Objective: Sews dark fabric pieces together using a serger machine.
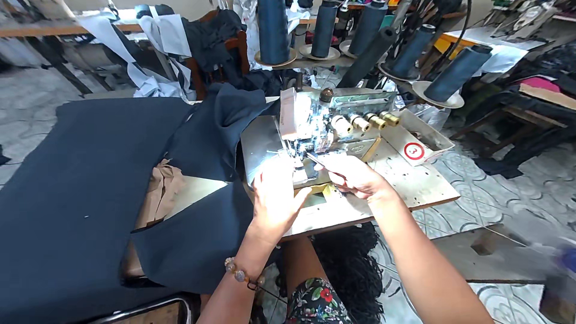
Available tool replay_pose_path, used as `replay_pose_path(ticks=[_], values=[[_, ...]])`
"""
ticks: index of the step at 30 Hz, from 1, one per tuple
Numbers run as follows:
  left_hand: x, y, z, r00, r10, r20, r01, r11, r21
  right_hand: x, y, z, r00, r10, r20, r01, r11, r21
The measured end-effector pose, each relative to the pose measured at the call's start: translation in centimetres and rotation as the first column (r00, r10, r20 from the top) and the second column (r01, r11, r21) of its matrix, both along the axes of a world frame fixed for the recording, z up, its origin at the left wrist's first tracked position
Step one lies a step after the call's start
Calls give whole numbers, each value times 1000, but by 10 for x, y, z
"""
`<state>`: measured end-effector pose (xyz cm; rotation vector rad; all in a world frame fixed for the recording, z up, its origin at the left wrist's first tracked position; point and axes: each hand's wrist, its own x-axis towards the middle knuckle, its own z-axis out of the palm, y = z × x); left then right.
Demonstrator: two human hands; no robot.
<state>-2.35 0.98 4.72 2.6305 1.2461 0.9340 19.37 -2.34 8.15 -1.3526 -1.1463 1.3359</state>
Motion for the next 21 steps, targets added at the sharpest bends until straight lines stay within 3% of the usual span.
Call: replay_pose_path(ticks=[11,17,21], values=[[0,0,-1,1000,16,-7,-16,1000,8,7,8,-9,996,71,-48,-70,997,35],[0,-1,-2,1000,17,0,-17,1000,5,-1,5,-11,1000,-20,19,18,996,91],[-6,-2,-3,985,-12,170,14,1000,-12,-16,3,-8,984,-132,115,113,980,163]])
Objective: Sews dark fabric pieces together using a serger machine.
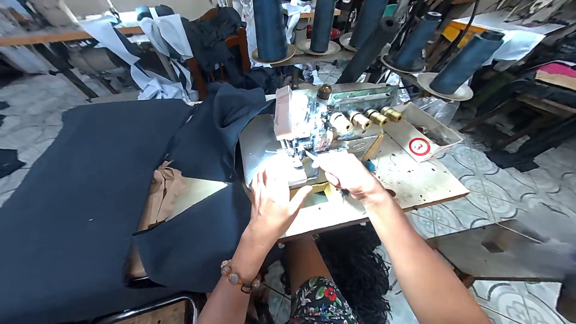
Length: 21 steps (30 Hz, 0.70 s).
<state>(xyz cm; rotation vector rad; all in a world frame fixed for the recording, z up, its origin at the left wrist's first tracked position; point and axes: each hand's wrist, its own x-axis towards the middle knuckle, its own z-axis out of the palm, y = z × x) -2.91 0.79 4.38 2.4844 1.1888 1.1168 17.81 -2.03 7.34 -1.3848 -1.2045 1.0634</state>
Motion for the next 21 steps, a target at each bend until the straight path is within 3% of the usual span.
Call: replay_pose_path(ticks=[2,4,6,8,13,17,21], values=[[-9,4,14,980,-55,190,73,993,-88,-6,-1,1,990,-38,132,33,999,42],[-18,16,31,961,-75,268,106,989,-104,-8,3,-5,944,-92,318,42,986,162],[-25,34,46,983,-53,177,68,995,-78,-12,4,-10,865,-179,469,25,948,316],[-26,51,56,996,-67,66,72,995,-67,-20,1,-8,792,-239,562,16,928,372],[-4,107,53,978,-210,-20,198,948,-248,-30,4,-19,627,-388,675,-5,865,502],[8,118,55,973,-170,-155,98,916,-389,-35,6,-19,573,-431,697,29,861,508],[7,101,66,974,-160,-162,85,915,-393,-38,7,-17,576,-426,698,32,865,501]])
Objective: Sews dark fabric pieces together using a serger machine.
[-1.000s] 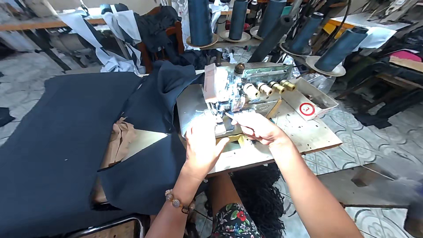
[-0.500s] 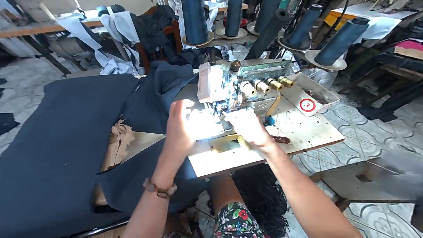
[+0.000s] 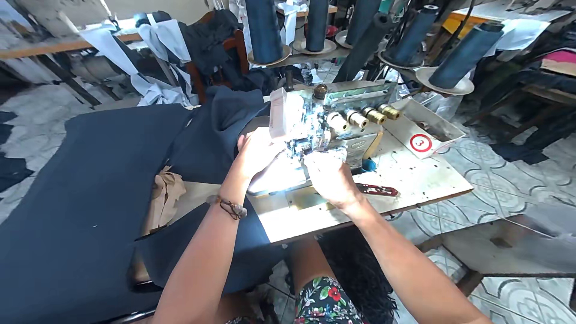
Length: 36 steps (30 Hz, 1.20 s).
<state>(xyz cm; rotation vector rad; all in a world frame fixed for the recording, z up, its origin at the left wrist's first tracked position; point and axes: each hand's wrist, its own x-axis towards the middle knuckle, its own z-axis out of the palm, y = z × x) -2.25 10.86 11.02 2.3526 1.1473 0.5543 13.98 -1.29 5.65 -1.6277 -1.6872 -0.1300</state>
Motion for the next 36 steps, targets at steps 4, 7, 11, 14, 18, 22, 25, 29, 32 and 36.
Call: replay_pose_path(ticks=[4,7,11,14,18,22,25,29,32,36], values=[[1,-29,18,998,66,-22,-67,997,-36,3,-1,0,999,43,-21,-42,999,26],[8,1,-2,993,88,-83,-90,996,-19,4,-2,2,997,59,-51,-59,998,-12],[7,-1,-2,994,79,-80,-79,997,2,5,-4,1,987,65,-149,-70,997,-28],[0,-29,11,998,61,-19,-61,998,22,6,-12,0,978,72,-198,-80,996,-30],[5,-2,-11,995,97,0,-97,994,59,15,-33,-7,963,-3,-270,-26,994,-103],[-1,-19,-9,987,94,130,-104,992,78,21,-54,-10,959,-6,-285,-2,1000,-28],[-6,-31,-9,971,112,213,-135,986,96,13,-58,-4,962,13,-272,-21,999,-27],[-10,-27,-20,951,119,286,-162,978,129,0,-52,-1,985,-4,-171,0,1000,-27],[-7,-22,-24,944,134,301,-175,978,115,-8,-47,4,994,-37,-107,31,998,-49],[-8,-22,-25,944,149,295,-179,981,76,-14,-42,3,998,-61,-35,59,997,-50]])
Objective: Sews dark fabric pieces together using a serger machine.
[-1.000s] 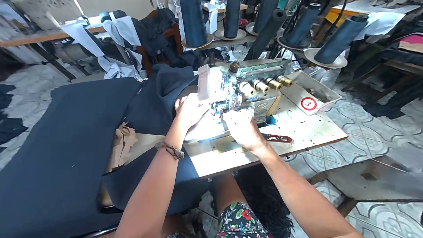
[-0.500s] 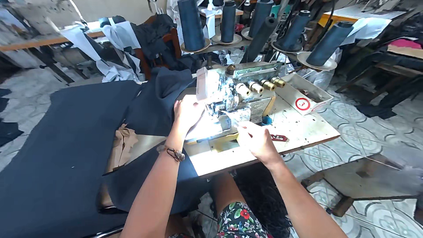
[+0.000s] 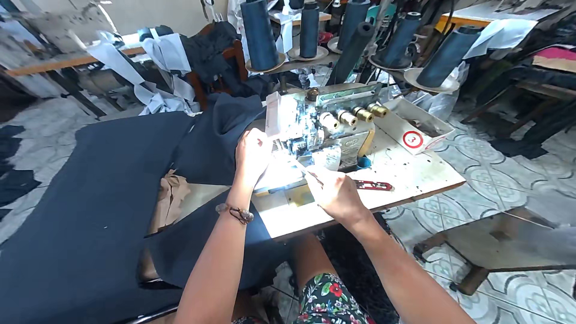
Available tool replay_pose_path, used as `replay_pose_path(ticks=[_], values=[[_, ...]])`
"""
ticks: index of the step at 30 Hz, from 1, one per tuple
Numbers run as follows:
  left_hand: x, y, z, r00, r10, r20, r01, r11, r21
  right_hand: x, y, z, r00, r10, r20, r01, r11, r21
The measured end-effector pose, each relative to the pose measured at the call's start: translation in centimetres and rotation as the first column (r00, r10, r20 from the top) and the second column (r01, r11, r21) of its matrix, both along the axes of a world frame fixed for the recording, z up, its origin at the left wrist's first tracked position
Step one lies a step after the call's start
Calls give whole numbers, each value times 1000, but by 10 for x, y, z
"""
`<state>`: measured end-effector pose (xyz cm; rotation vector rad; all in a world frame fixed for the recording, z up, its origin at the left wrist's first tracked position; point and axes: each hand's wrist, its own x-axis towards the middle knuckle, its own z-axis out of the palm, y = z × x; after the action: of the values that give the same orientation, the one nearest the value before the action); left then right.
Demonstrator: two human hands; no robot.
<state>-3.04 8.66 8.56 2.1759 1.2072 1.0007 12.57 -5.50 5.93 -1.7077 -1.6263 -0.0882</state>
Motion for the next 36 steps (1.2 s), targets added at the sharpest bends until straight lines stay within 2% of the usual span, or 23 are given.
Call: replay_pose_path(ticks=[4,11,14,17,22,28,30,33,35,36], values=[[-1,1,1,1000,-3,-4,3,999,36,3,-6,-5,1000,-3,4,2,999,36],[-8,-19,15,999,-21,32,22,999,-31,15,-15,-7,1000,-23,-4,24,998,63],[-6,-12,9,981,-98,165,109,992,-60,14,-11,-6,999,-23,-24,24,999,48],[-6,-19,12,955,-40,295,109,969,-221,13,-10,-6,999,-10,-37,12,999,31],[-6,3,-2,859,-19,511,152,964,-218,26,-22,-7,997,-41,-72,43,999,23],[0,16,-5,822,116,558,48,962,-271,100,-52,-5,986,-147,-78,150,988,37],[-2,19,-3,766,200,610,11,946,-325,136,-56,4,964,-255,-70,257,966,18],[-6,16,-6,631,276,725,-40,945,-325,187,-58,23,902,-427,-63,416,900,-133],[-4,22,-6,524,276,806,-25,951,-309,219,-53,30,886,-464,-7,452,868,-206],[-4,24,-7,526,249,813,0,956,-293,233,-49,31,885,-464,26,457,858,-235]])
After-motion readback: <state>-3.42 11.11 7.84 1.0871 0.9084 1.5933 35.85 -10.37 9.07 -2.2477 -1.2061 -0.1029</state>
